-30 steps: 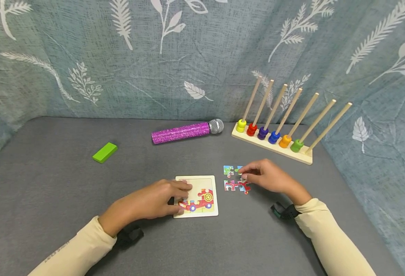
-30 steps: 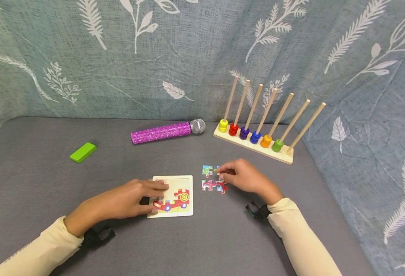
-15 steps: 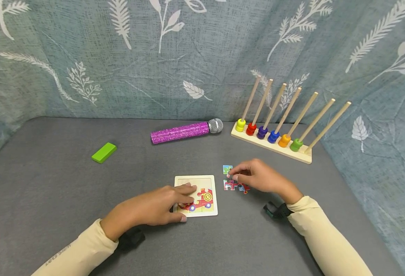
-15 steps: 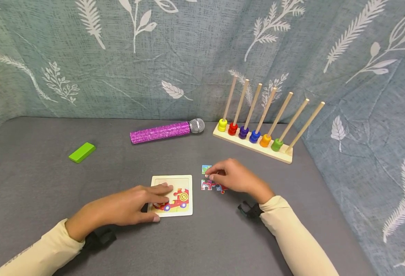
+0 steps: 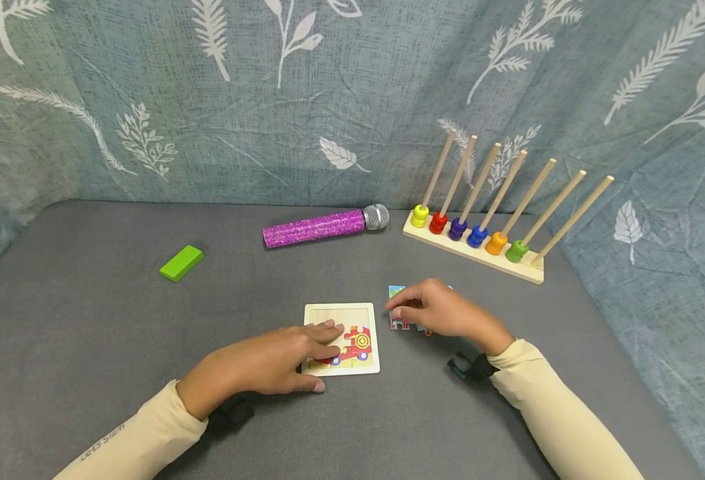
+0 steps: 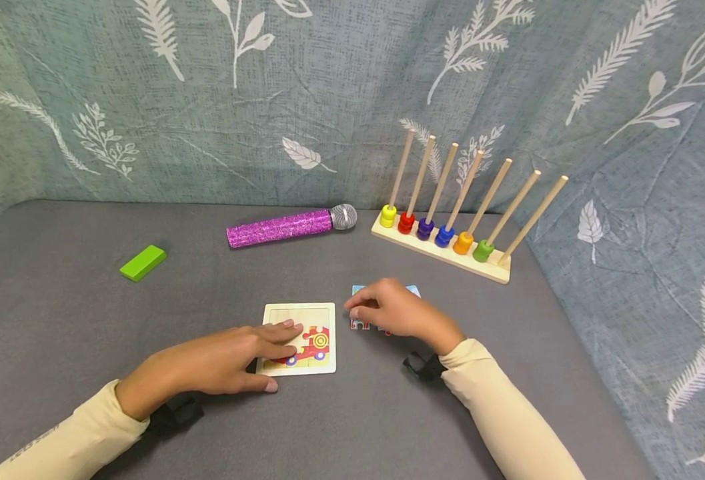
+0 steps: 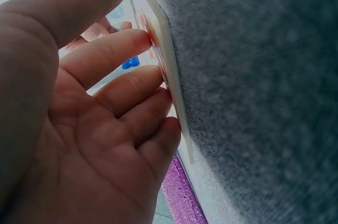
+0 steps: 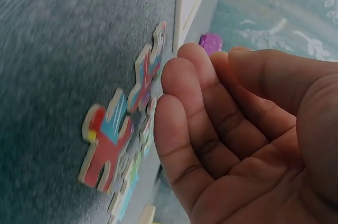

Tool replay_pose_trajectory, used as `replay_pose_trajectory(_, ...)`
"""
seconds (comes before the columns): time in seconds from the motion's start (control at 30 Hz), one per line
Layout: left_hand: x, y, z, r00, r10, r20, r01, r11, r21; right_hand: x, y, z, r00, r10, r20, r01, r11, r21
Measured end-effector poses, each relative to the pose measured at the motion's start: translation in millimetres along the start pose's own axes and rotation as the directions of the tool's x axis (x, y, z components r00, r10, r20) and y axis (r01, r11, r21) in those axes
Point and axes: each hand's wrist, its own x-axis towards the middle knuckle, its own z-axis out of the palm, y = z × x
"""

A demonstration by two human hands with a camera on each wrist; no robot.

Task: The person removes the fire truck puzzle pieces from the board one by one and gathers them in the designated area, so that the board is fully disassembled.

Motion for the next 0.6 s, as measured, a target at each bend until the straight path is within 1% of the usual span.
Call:
replay_pose_trajectory(0.13, -0.4, -0.2, -0.6, 1.000, 0.001, 0.003, -0.001, 1.000, -0.008, 3.7, -2, 5, 1.000, 0.010, 0.028, -0.011, 1.000, 0.029)
replay_pose_trajectory(0.27, -0.4, -0.8, -1.8, 1.000, 0.002, 0.007, -0.001, 1.000, -0.012, 7.3, -5, 10, 0.998, -0.001, 0.061, -0.005, 0.995, 0.098)
replay_pose_trajectory(0.4, -0.6, -1.4, -2.7, 1.000, 0.005, 0.010, -0.005, 1.000, -0.008, 9.2, -9, 14, 0.998, -0.009, 0.056, 0.000, 0.988, 0.153)
replay_pose_trajectory(0.6, -2.1, -2.4, -3.0, 1.000, 0.025, -0.013, -0.025, 1.000, -0.005, 11.2, -10, 18, 0.999, -0.009, 0.043, 0.001, 0.984, 0.177)
